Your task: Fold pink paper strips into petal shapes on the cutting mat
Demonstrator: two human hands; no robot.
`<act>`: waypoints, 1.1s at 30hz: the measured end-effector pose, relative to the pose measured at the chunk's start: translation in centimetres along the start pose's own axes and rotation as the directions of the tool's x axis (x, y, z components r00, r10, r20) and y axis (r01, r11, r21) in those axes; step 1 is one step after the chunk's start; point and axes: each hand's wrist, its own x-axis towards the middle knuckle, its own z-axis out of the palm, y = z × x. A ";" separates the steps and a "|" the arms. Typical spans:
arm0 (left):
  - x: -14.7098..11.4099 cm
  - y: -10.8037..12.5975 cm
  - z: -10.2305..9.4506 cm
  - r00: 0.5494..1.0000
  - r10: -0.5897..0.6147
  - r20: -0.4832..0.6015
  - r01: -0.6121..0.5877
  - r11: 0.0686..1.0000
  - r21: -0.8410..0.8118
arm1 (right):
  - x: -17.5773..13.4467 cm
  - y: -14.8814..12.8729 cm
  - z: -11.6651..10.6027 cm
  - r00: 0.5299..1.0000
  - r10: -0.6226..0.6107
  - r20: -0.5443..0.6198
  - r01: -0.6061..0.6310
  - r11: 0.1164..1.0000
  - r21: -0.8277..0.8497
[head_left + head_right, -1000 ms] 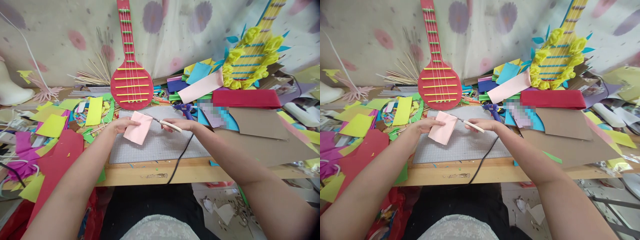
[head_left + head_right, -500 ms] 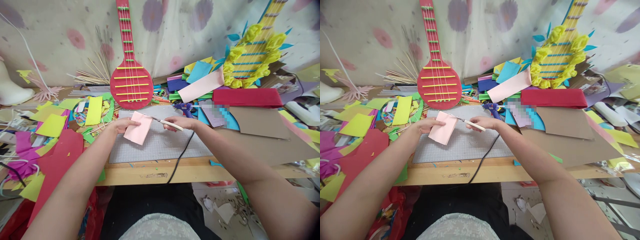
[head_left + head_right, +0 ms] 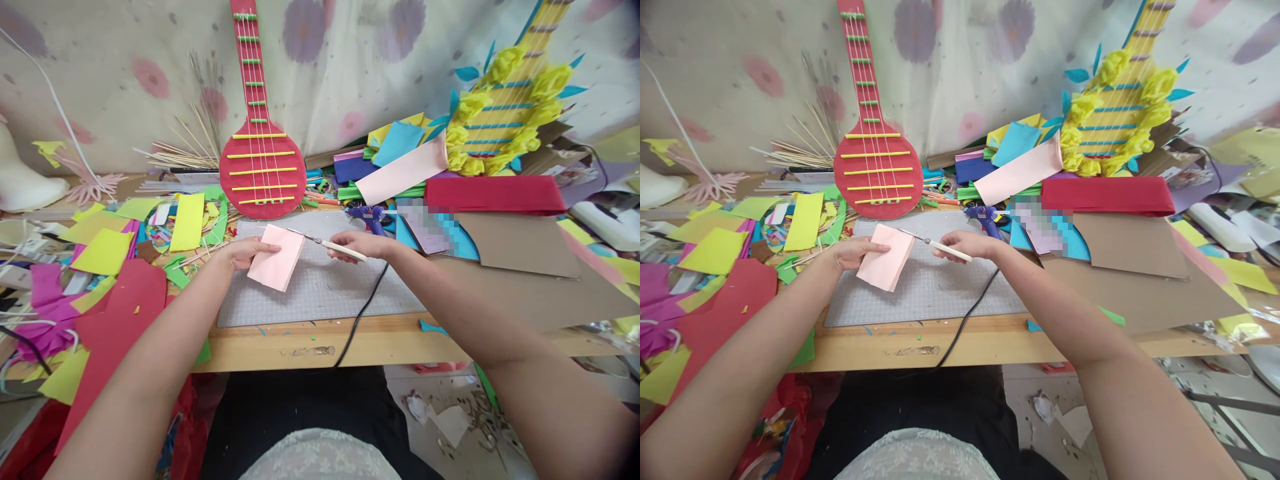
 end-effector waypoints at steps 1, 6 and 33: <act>0.0 0.0 0.0 1.000 0.001 0.002 -0.001 1.000 -0.001 | 0.0 0.1 0.0 1.000 0.002 -0.003 -0.002 1.000 -0.002; -0.1 -0.1 -0.2 1.000 0.001 0.003 -0.001 1.000 0.000 | -0.1 0.2 -0.3 0.999 -0.037 -0.011 0.037 0.998 -0.057; -0.2 0.1 0.2 1.000 -0.003 0.011 0.003 1.000 0.008 | 0.1 0.0 -0.3 0.999 -0.026 -0.020 0.022 0.987 -0.158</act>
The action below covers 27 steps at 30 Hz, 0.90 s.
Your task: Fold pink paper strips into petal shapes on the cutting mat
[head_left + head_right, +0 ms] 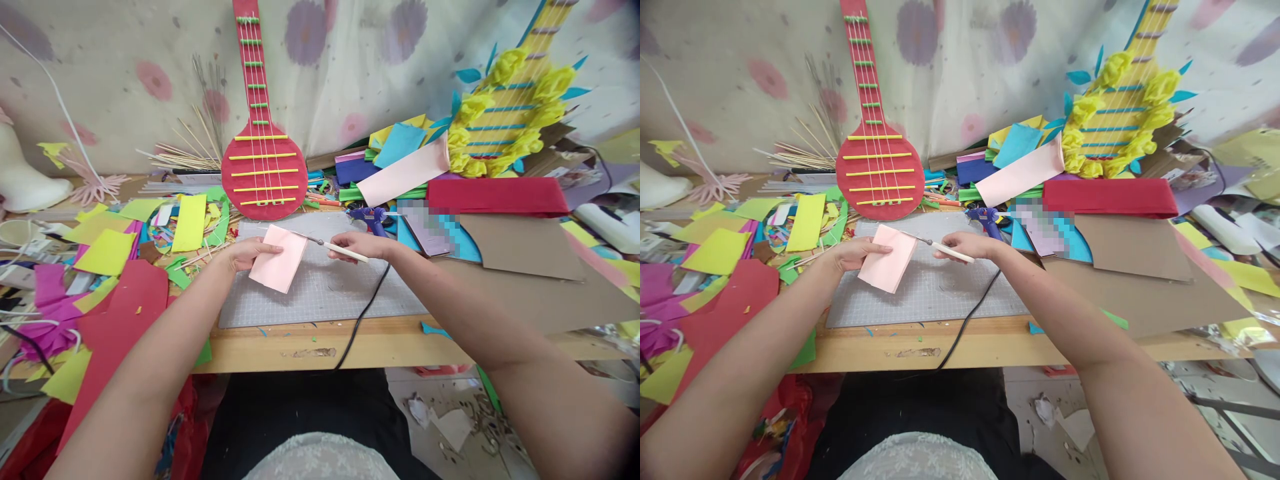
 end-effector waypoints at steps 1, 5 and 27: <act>0.0 0.0 0.0 1.000 0.000 -0.003 0.000 1.000 0.000 | 0.0 0.1 0.0 1.000 -0.002 -0.004 0.002 1.000 0.009; -0.2 0.0 0.1 1.000 0.006 -0.012 -0.006 1.000 -0.007 | 0.1 0.3 0.2 1.000 0.009 -0.030 -0.007 0.999 0.045; -1.3 -0.5 0.7 0.219 0.921 0.321 -0.349 -0.234 0.908 | 2.8 1.7 2.0 0.712 0.036 -0.701 -0.459 0.779 -0.427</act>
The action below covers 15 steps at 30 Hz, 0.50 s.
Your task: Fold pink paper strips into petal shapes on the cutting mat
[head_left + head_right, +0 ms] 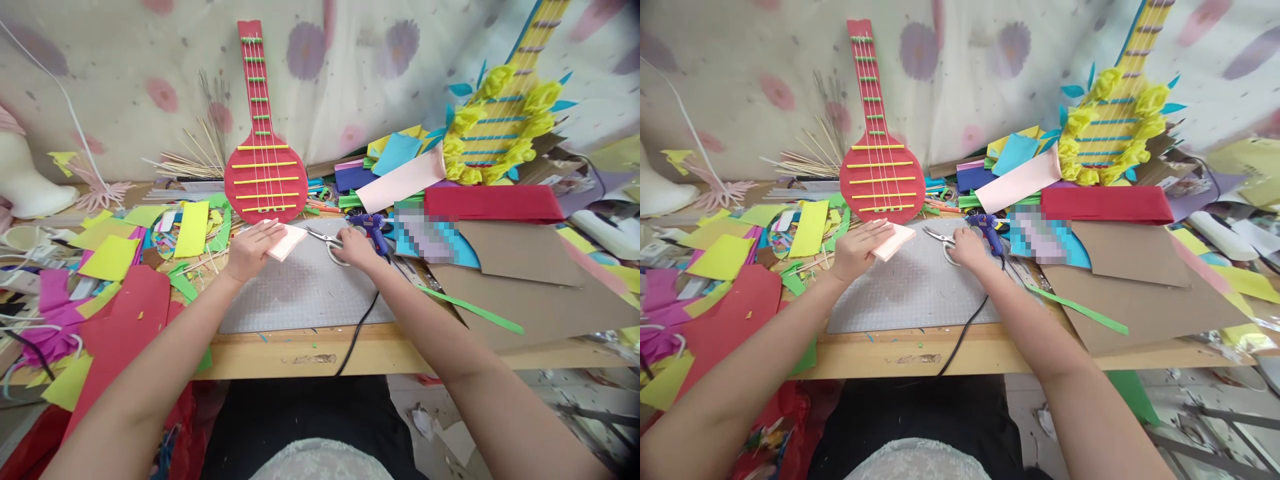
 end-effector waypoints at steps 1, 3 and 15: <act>-0.1 0.0 0.1 0.998 0.066 -0.003 -0.066 0.997 0.035 | 0.0 -0.2 -0.2 1.000 0.019 -0.013 -0.017 0.994 0.103; -0.2 0.1 0.4 0.989 0.148 0.005 -0.148 0.987 0.070 | -0.3 -0.9 -0.8 0.997 0.071 -0.027 -0.052 0.901 0.431; -1.7 2.1 2.3 0.927 0.027 0.373 0.050 0.979 -0.196 | -1.5 -5.3 1.3 0.924 -0.029 0.382 -0.346 0.362 0.865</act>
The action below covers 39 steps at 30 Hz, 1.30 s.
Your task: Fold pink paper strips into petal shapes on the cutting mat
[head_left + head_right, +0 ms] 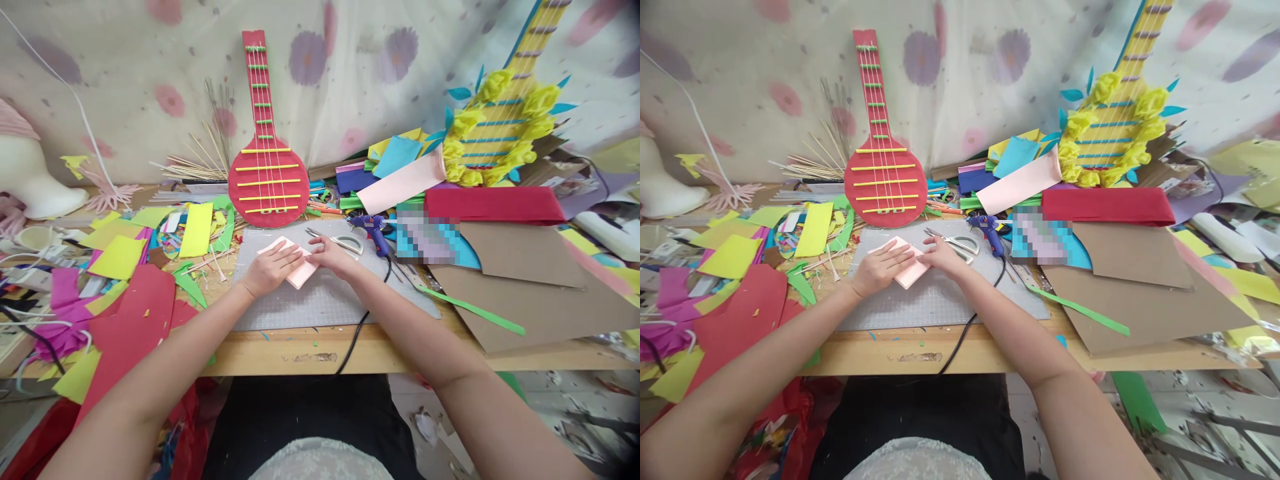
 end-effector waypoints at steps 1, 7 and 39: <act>-0.1 0.1 0.5 1.000 0.008 0.019 -0.008 1.000 0.007 | 0.1 0.4 -0.1 1.000 -0.025 -0.009 0.024 0.996 -0.087; 0.0 0.2 2.5 0.999 0.019 0.042 -0.021 0.998 0.065 | -0.1 1.4 -2.0 0.998 -0.059 -0.011 0.055 0.969 -0.240; -2.4 -3.3 -4.7 0.567 -0.658 -0.495 0.795 0.595 0.120 | 1.3 -1.6 -4.9 0.923 -0.254 0.287 0.368 0.798 -0.477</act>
